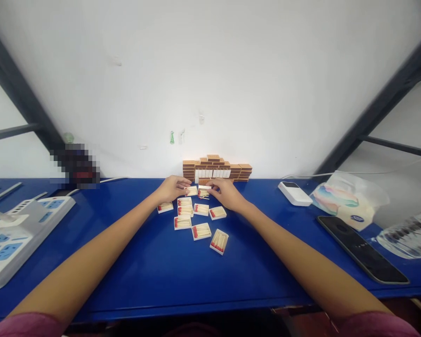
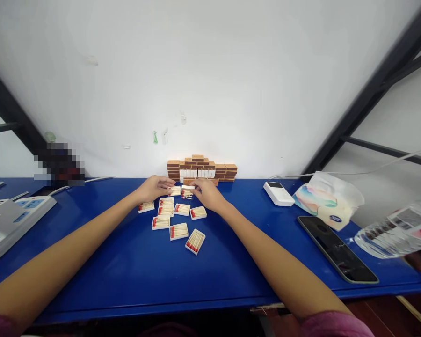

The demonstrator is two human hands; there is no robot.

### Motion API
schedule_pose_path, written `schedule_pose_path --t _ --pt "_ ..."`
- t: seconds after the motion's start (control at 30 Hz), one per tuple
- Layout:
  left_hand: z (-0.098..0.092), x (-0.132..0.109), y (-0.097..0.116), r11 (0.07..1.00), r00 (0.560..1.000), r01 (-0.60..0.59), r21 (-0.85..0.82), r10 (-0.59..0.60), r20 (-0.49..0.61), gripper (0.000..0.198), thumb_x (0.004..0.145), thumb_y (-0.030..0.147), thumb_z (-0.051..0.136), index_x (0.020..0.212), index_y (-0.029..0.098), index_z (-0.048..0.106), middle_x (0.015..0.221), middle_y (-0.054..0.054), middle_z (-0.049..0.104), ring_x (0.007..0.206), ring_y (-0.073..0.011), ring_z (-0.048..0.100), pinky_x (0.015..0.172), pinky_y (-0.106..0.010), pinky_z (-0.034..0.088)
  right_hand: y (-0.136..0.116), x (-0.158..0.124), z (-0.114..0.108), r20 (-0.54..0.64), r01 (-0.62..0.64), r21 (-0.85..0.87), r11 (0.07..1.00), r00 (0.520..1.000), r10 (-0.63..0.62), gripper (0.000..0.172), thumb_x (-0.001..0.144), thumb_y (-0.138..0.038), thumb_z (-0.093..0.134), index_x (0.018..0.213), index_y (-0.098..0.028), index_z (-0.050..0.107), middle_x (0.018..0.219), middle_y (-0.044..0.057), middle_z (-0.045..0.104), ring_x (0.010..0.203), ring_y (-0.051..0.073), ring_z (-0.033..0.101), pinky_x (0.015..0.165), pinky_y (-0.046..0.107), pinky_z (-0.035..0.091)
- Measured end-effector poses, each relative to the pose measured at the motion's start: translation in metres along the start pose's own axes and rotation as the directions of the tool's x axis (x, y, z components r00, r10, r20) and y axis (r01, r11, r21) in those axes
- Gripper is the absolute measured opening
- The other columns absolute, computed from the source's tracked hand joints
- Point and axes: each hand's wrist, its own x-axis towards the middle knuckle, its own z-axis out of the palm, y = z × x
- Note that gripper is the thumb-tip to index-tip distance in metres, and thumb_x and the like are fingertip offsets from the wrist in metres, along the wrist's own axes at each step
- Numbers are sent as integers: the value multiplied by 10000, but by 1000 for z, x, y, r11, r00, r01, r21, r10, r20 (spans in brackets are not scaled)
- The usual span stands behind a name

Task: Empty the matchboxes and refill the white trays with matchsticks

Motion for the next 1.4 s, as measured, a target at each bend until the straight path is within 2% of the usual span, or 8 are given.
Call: schedule_pose_path --t 0.13,0.27,0.63,0.8,0.93,1.03,1.2,1.4 --pt "-9 -2 2 998 997 9 -55 -5 77 551 596 233 931 1107 133 751 1067 -121 774 992 -235 723 948 -410 584 -1 0 -1 1 3 -6 1000 1000 -3 91 921 -129 682 993 -172 718 972 64 720 780 170 653 754 297 495" --pt "-13 -3 5 1000 995 -1 -20 3 104 586 585 226 939 1131 128 749 955 -94 761 854 -192 712 837 -358 599 -4 0 -2 5 19 -104 994 1000 -19 81 928 -133 687 994 -164 723 930 57 711 792 173 640 759 293 464" --pt "-8 -2 9 925 981 -179 336 193 -9 239 725 240 841 957 181 823 850 -58 780 778 -193 690 726 -299 525 -11 -4 5 -35 12 -355 935 999 -26 97 986 -180 630 1041 -187 710 1044 68 720 962 205 658 768 283 433" --pt "-12 -3 15 896 977 -214 389 190 102 259 740 313 835 973 201 831 893 -58 798 783 -203 690 707 -285 494 -13 -2 9 -1 6 -482 876 1000 -8 168 983 -156 574 1091 -197 695 1091 77 689 988 214 651 747 284 439" --pt "-16 -4 20 885 964 -254 391 200 173 205 848 366 731 915 198 828 877 -54 801 779 -196 691 700 -273 472 -13 1 11 39 32 -561 827 999 -12 174 970 -183 593 1123 -195 675 1121 88 673 983 227 649 733 294 441" --pt "-16 -5 23 850 962 -268 453 209 176 200 886 342 682 878 197 819 856 -49 798 763 -186 689 709 -271 462 -12 1 12 45 57 -590 805 998 -38 159 973 -197 597 1119 -192 661 1119 88 668 984 231 647 715 296 431" --pt "-9 -7 25 751 965 -248 612 250 84 171 902 288 659 909 193 801 862 -58 783 764 -193 677 707 -283 459 -13 -1 13 27 59 -615 786 998 -54 135 980 -187 581 1095 -189 652 1105 85 660 976 226 640 700 299 414" --pt "0 -9 23 601 907 -342 722 414 84 203 915 135 570 1009 178 744 1026 -86 747 946 -223 677 826 -315 498 -14 0 14 19 91 -630 771 995 -101 128 989 -177 550 1071 -181 648 1096 101 665 970 235 630 685 308 398"
